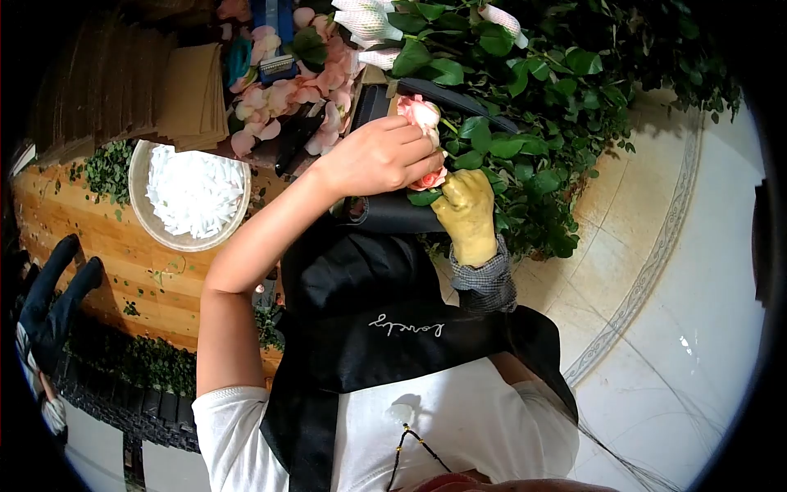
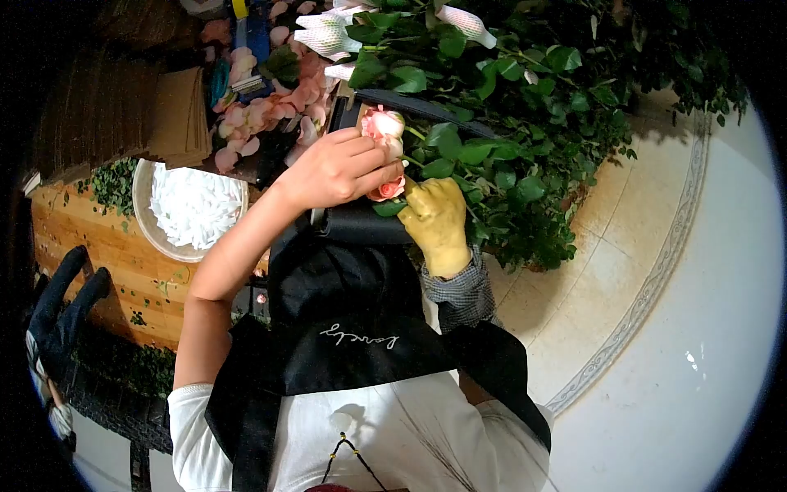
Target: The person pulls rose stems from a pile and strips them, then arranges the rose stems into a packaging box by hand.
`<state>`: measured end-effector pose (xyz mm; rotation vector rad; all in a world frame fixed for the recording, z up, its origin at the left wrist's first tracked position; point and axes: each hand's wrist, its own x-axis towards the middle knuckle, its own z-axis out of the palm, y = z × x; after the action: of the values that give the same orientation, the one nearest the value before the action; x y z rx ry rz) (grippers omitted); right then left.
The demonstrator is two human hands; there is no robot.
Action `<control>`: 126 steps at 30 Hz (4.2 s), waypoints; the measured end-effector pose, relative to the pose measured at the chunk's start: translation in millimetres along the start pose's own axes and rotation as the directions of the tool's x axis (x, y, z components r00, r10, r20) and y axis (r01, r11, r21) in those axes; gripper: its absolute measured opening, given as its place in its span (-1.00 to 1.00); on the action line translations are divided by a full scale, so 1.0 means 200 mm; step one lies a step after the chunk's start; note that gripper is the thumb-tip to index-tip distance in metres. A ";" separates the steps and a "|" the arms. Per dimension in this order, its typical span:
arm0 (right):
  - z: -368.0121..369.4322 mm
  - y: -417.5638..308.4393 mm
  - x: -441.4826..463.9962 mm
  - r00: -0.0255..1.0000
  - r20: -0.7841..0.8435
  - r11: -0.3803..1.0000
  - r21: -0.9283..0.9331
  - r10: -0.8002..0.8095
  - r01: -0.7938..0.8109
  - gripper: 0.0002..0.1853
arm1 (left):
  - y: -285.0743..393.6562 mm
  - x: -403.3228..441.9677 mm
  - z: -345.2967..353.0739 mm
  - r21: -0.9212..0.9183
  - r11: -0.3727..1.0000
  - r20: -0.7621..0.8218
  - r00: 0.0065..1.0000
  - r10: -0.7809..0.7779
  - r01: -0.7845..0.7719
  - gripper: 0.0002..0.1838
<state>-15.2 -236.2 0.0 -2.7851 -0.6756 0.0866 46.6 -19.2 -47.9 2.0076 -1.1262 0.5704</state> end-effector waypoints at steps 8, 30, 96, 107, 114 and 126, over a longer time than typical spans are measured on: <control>0.01 0.02 0.00 0.999 0.009 0.999 0.031 -0.036 0.036 -0.53 | -0.04 0.04 -0.06 -0.008 0.998 0.031 0.997 0.068 -0.068 -0.75; -0.26 -0.09 0.18 0.876 0.474 0.990 0.054 0.092 -0.133 -0.76 | 0.68 -0.01 0.13 0.440 0.773 0.369 0.693 -0.620 0.457 -0.59; -0.02 0.16 0.30 0.930 0.319 0.950 0.183 0.184 -0.251 -0.68 | 0.43 0.01 0.10 0.007 0.632 0.201 0.618 -0.760 0.775 -0.82; 0.08 0.13 0.27 0.982 0.171 0.980 -0.191 0.083 -0.049 -0.55 | 0.14 -0.11 0.08 -0.062 0.437 0.187 0.440 -0.878 0.898 -0.12; 0.10 0.15 0.28 0.986 0.160 0.994 -0.101 0.048 -0.032 -0.57 | 0.13 -0.16 0.11 0.019 0.489 0.179 0.478 -0.860 0.872 0.04; 0.09 0.12 0.26 0.958 0.248 0.988 -0.101 0.141 -0.120 -0.60 | -0.03 -0.16 0.30 -0.279 0.366 0.096 0.405 -0.909 0.888 -0.48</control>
<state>39.2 -229.1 -23.1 -2.9277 -0.5623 0.4602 36.7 -48.4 -108.9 1.9431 0.1065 -0.1286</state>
